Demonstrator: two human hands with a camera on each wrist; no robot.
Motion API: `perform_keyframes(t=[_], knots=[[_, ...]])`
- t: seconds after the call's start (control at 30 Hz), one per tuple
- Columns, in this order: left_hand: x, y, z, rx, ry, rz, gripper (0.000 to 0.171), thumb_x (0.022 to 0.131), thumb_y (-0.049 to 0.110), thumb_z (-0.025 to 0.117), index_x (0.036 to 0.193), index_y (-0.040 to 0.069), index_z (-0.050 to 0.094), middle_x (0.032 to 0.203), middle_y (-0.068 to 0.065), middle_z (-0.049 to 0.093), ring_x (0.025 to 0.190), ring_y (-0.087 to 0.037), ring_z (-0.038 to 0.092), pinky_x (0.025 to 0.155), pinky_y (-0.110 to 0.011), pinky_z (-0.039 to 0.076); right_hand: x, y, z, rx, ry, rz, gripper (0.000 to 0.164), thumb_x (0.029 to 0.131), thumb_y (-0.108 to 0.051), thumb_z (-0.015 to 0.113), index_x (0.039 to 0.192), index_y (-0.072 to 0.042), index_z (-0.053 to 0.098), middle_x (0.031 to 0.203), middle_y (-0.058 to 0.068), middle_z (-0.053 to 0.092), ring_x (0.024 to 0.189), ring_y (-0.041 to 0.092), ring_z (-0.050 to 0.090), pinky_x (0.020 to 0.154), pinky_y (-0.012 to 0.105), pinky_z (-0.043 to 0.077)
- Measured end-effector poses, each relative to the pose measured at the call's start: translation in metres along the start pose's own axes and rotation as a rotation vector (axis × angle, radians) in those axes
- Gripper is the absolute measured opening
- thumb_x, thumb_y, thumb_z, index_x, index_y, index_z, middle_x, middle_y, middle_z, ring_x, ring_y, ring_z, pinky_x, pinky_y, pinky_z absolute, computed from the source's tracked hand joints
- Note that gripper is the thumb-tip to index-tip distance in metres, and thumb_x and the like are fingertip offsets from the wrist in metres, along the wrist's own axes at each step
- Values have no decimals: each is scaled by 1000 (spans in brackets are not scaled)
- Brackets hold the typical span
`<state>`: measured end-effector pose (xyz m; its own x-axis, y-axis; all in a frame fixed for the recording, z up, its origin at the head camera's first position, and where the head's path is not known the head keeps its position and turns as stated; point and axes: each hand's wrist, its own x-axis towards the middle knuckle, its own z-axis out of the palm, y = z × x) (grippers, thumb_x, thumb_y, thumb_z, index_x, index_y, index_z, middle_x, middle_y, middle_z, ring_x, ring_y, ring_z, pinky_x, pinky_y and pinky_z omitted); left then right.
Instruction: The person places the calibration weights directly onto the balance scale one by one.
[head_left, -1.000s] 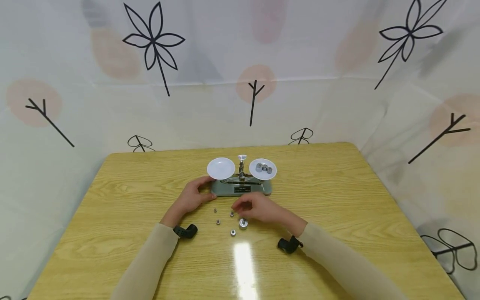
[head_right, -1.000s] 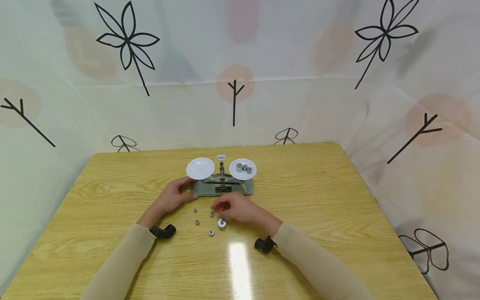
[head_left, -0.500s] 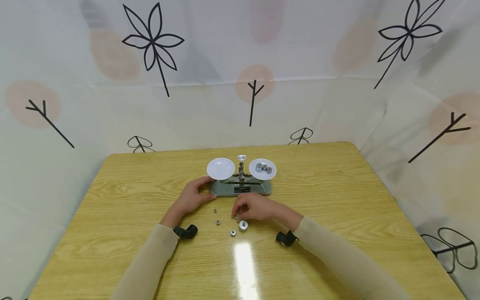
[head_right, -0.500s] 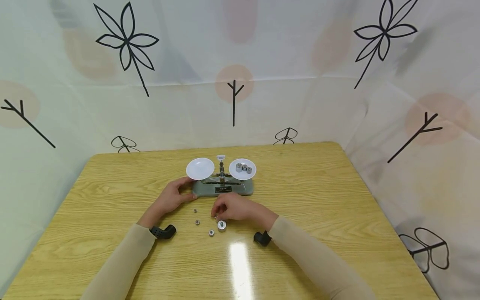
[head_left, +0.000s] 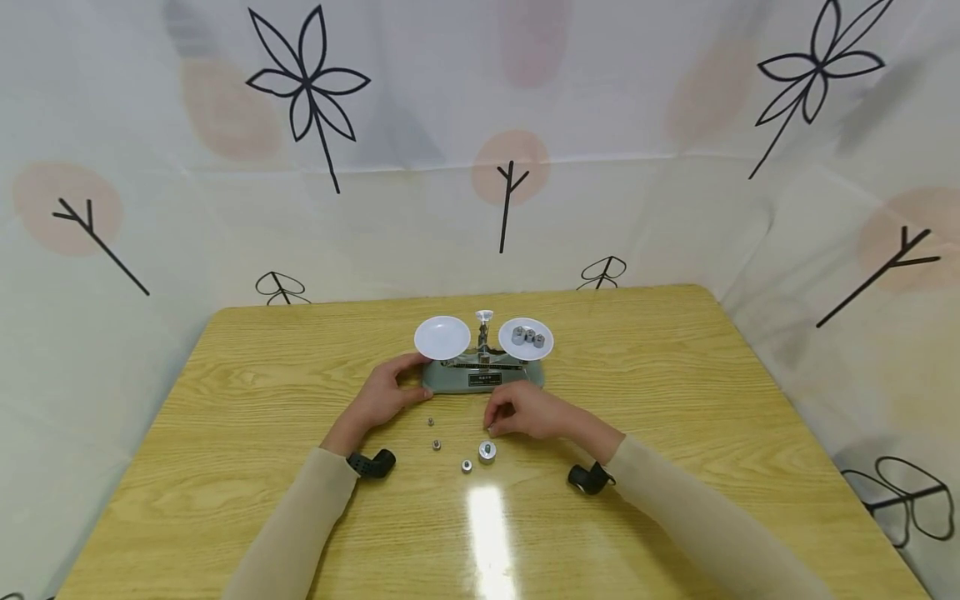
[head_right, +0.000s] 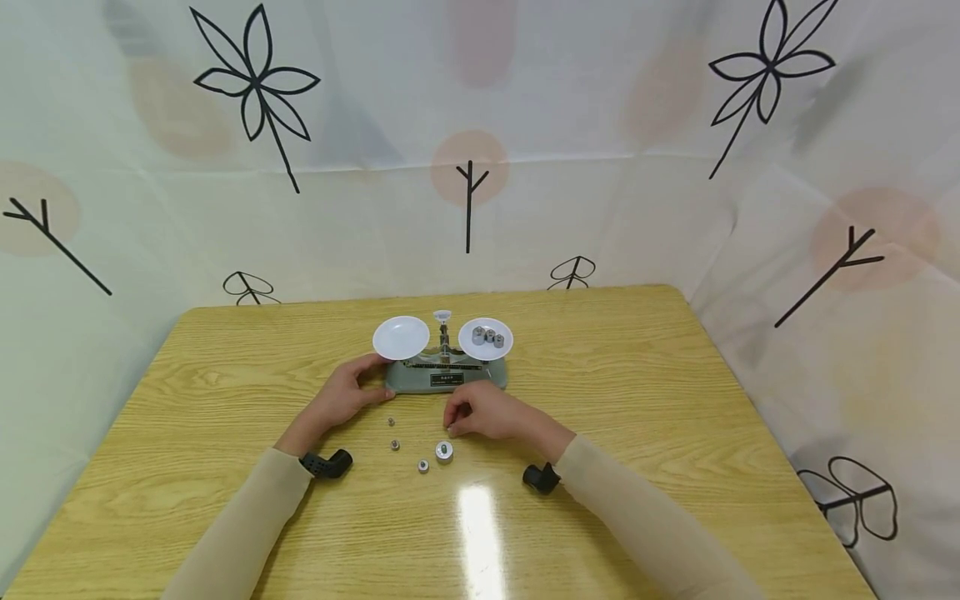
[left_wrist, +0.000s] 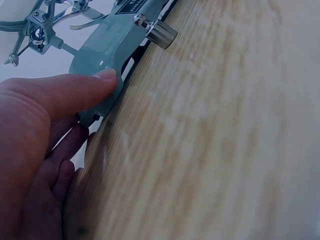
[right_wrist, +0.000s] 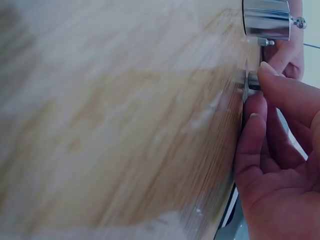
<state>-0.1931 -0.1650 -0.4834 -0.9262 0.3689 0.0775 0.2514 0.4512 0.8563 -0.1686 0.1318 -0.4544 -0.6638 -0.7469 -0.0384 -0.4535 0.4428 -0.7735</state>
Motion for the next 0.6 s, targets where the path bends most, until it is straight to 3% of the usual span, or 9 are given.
perform_keyframes(t=[0.3, 0.6], knots=[[0, 1, 0, -1, 0, 6, 56, 85, 14, 80, 137, 12, 60, 142, -6, 55, 136, -27, 45, 111, -49, 35, -9, -1, -13, 18, 28, 34, 7, 89, -8, 75, 97, -9, 74, 94, -6, 68, 85, 8, 62, 77, 27, 54], [1, -1, 0, -6, 5, 22, 56, 85, 14, 80, 137, 11, 60, 141, -7, 56, 135, -28, 46, 111, -50, 36, -18, -10, -33, 14, 56, 47, 9, 91, -7, 73, 99, -5, 74, 100, 4, 72, 88, 11, 64, 78, 29, 55]])
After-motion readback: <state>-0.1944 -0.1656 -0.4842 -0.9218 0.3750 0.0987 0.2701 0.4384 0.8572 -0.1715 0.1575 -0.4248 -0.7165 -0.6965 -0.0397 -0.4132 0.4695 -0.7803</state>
